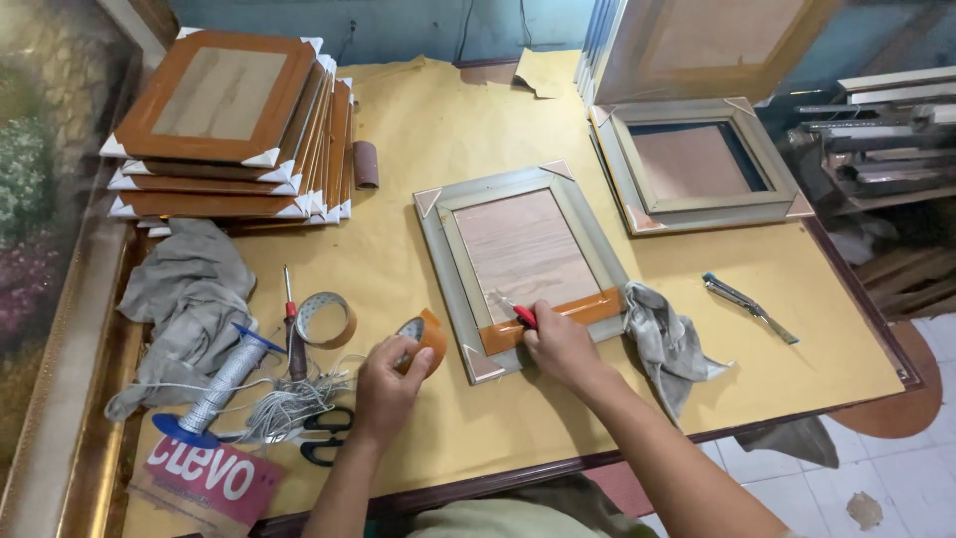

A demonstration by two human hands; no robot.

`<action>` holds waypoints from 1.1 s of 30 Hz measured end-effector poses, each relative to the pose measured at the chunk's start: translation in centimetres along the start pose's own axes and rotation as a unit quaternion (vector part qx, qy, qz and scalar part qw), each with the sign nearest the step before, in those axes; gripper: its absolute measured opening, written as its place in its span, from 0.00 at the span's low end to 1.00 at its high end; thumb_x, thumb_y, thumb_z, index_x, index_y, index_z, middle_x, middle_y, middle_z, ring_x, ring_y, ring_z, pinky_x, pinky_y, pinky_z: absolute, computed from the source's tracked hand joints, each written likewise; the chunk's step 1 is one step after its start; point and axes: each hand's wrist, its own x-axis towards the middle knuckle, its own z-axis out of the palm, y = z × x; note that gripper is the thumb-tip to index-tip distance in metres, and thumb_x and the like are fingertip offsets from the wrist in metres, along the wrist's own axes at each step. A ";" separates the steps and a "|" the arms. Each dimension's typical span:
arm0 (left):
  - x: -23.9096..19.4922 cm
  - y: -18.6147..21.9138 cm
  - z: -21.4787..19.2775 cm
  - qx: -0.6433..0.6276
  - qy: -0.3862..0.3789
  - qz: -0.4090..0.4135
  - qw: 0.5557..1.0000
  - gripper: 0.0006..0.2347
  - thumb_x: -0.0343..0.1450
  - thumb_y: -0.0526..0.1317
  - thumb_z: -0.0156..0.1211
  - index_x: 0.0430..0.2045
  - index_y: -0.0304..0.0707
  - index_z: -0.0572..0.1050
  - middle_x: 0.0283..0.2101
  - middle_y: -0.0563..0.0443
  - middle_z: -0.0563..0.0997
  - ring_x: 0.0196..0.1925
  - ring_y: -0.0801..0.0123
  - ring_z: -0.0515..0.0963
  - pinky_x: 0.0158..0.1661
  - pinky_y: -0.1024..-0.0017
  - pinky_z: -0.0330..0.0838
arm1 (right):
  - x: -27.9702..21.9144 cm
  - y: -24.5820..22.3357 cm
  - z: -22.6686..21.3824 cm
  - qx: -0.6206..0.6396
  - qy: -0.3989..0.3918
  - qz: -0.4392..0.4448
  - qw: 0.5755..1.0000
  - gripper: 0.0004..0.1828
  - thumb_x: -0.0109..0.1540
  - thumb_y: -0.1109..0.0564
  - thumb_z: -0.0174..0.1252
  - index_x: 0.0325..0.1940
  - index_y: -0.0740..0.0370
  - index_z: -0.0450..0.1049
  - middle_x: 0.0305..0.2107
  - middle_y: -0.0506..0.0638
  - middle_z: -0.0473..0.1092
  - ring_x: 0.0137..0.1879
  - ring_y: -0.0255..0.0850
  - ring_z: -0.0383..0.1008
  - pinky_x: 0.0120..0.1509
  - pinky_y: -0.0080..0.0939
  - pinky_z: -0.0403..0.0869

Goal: Applying brown adhesive tape to the back of picture frames to secure the backing and seal the edges.

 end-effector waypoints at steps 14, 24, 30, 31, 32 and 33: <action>-0.5 -1.2 3.2 0.369 0.165 0.180 0.897 0.07 0.57 0.42 0.63 0.23 0.48 0.72 0.30 0.58 0.75 0.38 0.63 0.70 0.45 0.65 0.61 | -0.7 10.0 -7.1 0.162 0.170 0.162 0.959 0.22 0.57 0.49 0.43 0.53 0.57 0.58 0.44 0.59 0.67 0.48 0.56 0.67 0.50 0.49 0.63; -3.3 1.0 8.2 0.159 0.222 0.021 0.962 0.04 0.60 0.41 0.55 0.23 0.46 0.70 0.26 0.56 0.71 0.26 0.68 0.70 0.32 0.69 0.66 | 1.3 15.7 -8.8 0.018 0.123 0.162 0.979 0.22 0.60 0.42 0.38 0.33 0.60 0.68 0.30 0.57 0.70 0.38 0.52 0.69 0.39 0.47 0.64; -2.0 1.9 10.0 0.023 0.121 -0.258 0.958 0.21 0.59 0.46 0.54 0.45 0.44 0.65 0.44 0.55 0.76 0.45 0.69 0.76 0.46 0.73 0.66 | 0.9 15.2 -9.3 0.043 0.129 0.186 0.973 0.22 0.56 0.42 0.44 0.49 0.52 0.67 0.45 0.53 0.63 0.50 0.48 0.67 0.48 0.48 0.66; -1.7 2.1 10.1 0.015 0.118 -0.283 0.952 0.20 0.59 0.47 0.54 0.44 0.44 0.66 0.42 0.55 0.77 0.43 0.69 0.76 0.43 0.73 0.66 | 0.4 14.6 -9.6 0.033 0.127 0.196 0.972 0.22 0.56 0.42 0.45 0.52 0.47 0.65 0.47 0.52 0.61 0.50 0.50 0.66 0.50 0.48 0.67; -1.4 2.2 10.1 0.007 0.115 -0.308 0.944 0.20 0.59 0.48 0.54 0.43 0.44 0.67 0.39 0.56 0.78 0.42 0.69 0.76 0.41 0.73 0.66 | -0.1 14.0 -9.9 0.023 0.124 0.205 0.971 0.23 0.56 0.42 0.47 0.55 0.43 0.63 0.49 0.51 0.58 0.50 0.51 0.66 0.51 0.49 0.67; -1.3 2.8 10.2 0.006 0.116 -0.309 0.944 0.20 0.59 0.48 0.54 0.43 0.44 0.67 0.39 0.56 0.78 0.42 0.69 0.76 0.41 0.73 0.66 | 0.2 14.7 -9.3 0.022 0.124 0.204 0.971 0.23 0.56 0.42 0.47 0.55 0.43 0.63 0.49 0.51 0.58 0.50 0.51 0.66 0.51 0.49 0.67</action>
